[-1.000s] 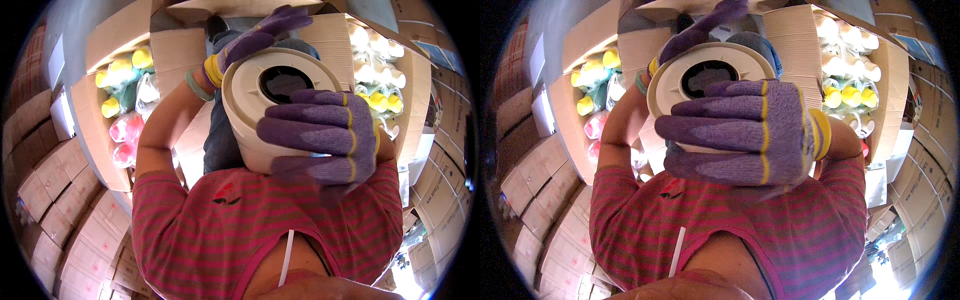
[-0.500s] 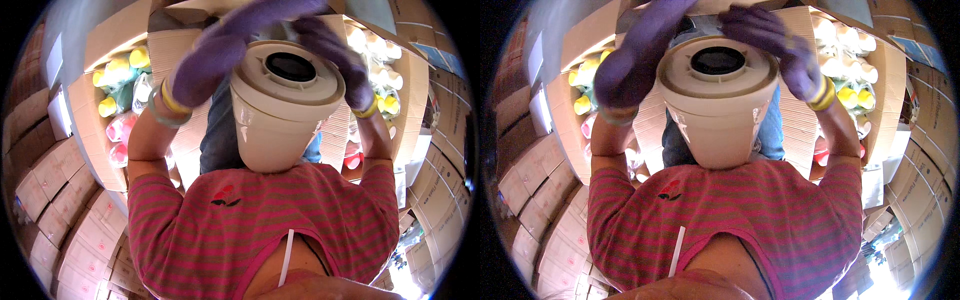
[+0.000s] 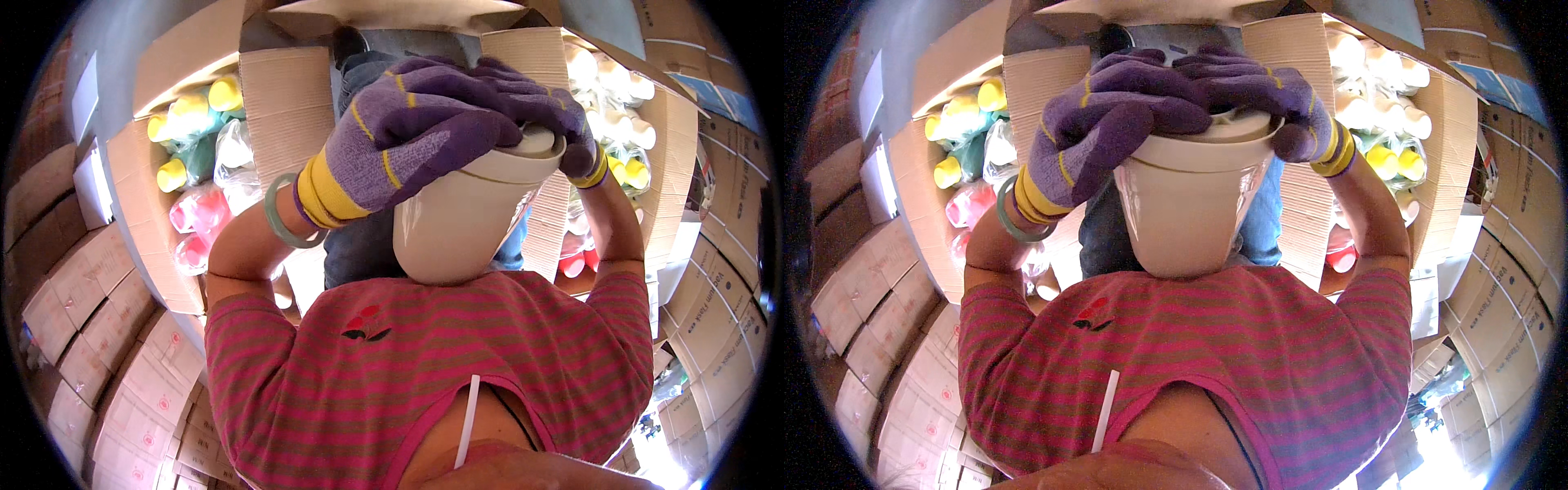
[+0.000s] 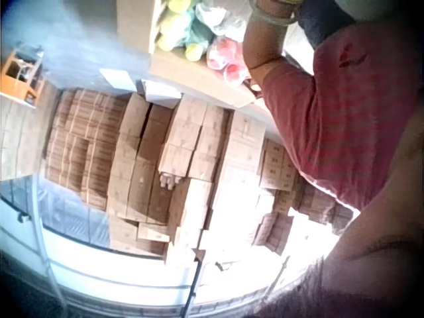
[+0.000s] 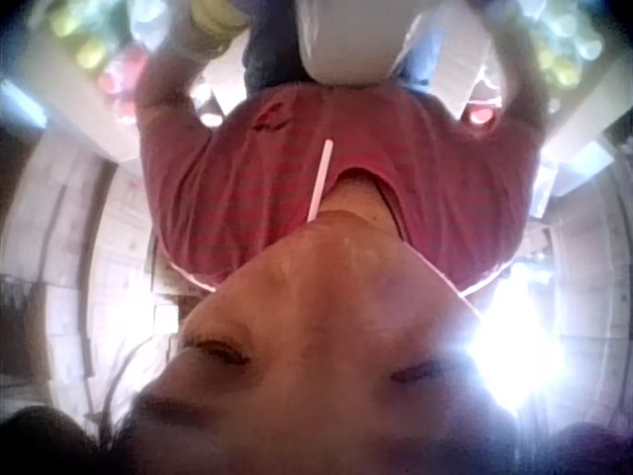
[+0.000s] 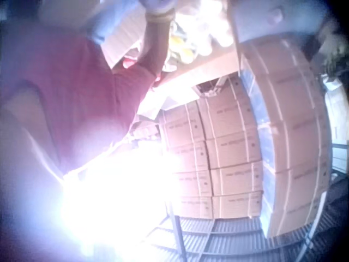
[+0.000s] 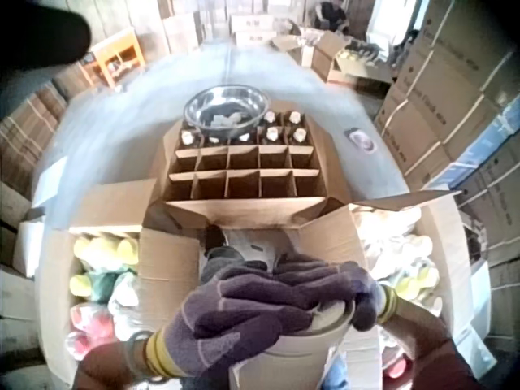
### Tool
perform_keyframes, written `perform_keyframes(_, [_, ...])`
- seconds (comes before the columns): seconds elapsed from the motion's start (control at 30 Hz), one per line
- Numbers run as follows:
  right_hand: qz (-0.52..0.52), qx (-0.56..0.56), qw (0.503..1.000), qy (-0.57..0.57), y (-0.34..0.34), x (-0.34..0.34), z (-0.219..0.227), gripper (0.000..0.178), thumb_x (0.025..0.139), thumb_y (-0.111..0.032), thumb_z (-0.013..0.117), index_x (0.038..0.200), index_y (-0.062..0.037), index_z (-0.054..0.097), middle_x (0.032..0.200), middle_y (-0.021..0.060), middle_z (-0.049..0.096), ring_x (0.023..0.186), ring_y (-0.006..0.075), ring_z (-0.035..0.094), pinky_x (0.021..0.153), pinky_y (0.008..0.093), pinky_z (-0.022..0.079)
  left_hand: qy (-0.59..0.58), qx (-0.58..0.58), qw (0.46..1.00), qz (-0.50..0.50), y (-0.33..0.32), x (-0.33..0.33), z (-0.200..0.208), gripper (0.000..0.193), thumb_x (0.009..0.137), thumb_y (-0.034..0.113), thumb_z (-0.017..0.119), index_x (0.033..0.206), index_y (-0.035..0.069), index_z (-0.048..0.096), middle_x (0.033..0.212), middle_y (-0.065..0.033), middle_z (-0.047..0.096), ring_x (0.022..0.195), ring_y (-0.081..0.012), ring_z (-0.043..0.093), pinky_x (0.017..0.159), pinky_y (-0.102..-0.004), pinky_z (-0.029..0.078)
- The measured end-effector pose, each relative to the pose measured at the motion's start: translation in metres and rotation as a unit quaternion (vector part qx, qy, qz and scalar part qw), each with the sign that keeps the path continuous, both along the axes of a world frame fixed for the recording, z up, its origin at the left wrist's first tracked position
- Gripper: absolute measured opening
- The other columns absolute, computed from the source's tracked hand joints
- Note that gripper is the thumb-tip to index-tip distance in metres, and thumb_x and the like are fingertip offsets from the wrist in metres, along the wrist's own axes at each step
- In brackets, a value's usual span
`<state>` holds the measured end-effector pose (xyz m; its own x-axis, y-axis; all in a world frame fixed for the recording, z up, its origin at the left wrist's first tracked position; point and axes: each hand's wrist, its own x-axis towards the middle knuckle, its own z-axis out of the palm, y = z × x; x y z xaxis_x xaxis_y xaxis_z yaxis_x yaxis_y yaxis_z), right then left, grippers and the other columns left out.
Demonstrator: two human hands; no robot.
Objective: The person sits on the floor surrounded by cardboard boxes and assembles plastic containers. They pick up container bodies, lids, and black rubber seals, then insert the seals into the lids and screw the lids onto the bodies. The person handles multiple containers of different colors, including beige and green, and places the assembled units back into the boxes.
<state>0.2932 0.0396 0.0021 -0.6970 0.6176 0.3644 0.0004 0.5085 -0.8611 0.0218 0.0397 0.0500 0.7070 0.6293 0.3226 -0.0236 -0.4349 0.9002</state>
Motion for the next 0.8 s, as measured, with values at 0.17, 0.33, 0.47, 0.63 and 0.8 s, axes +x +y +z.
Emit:
perform_keyframes(0.17, [-0.089, 0.018, 0.989, -0.117, -0.028, -0.040, 0.049, 0.053, 0.088, -0.043, 0.067, 0.119, -0.0006, 0.064, 0.126, 0.0239, 0.062, 0.121, 0.0380, 0.058, 0.102, 0.0482, 0.044, -0.194, -0.097, 0.974, -0.064, 0.020, -0.009, -0.085, 0.035, 0.097, 0.028, 0.050, 0.075, 0.007, 0.067, 0.089, -0.0086, 0.068, 0.099, -0.0311, 0.058, 0.111, -0.0524, 0.031])
perform_keyframes(0.33, [-0.022, 0.025, 0.992, -0.118, -0.006, -0.034, 0.055, 0.049, 0.087, -0.036, 0.069, 0.122, -0.0023, 0.064, 0.122, 0.0224, 0.064, 0.119, 0.0395, 0.059, 0.099, 0.0479, 0.047, -0.172, -0.111, 0.973, -0.103, 0.035, -0.021, -0.066, 0.042, 0.098, 0.039, 0.050, 0.072, 0.009, 0.062, 0.082, -0.0079, 0.064, 0.092, -0.0312, 0.058, 0.114, -0.0581, 0.024])
perform_keyframes(0.47, [0.104, 0.072, 0.988, -0.086, 0.033, -0.006, 0.019, 0.068, 0.082, -0.046, 0.063, 0.130, 0.0017, 0.059, 0.134, 0.0232, 0.057, 0.126, 0.0426, 0.053, 0.110, 0.0516, 0.033, -0.052, -0.177, 0.981, 0.056, -0.003, -0.009, 0.018, 0.029, 0.093, 0.031, 0.055, 0.078, 0.008, 0.063, 0.081, -0.0091, 0.063, 0.088, -0.0272, 0.059, 0.112, -0.0559, 0.027])
perform_keyframes(0.63, [-0.029, 0.021, 0.993, -0.117, -0.017, -0.049, 0.056, 0.060, 0.078, -0.039, 0.074, 0.122, 0.0016, 0.064, 0.129, 0.0265, 0.059, 0.122, 0.0417, 0.056, 0.106, 0.0481, 0.040, -0.325, -0.278, 0.903, 0.024, 0.002, 0.000, -0.061, 0.027, 0.086, 0.024, 0.055, 0.065, 0.014, 0.041, 0.065, -0.0011, 0.046, 0.073, -0.0202, 0.045, 0.108, -0.0506, 0.032])
perform_keyframes(0.8, [0.042, 0.004, 0.996, -0.078, 0.002, -0.034, 0.047, 0.058, 0.081, -0.036, 0.070, 0.124, 0.0021, 0.063, 0.129, 0.0256, 0.060, 0.125, 0.0419, 0.053, 0.107, 0.0484, 0.038, -0.238, -0.276, 0.931, -0.014, 0.013, -0.011, -0.071, 0.025, 0.089, 0.031, 0.056, 0.072, 0.013, 0.050, 0.073, -0.0023, 0.051, 0.079, -0.0219, 0.049, 0.109, -0.0503, 0.030])
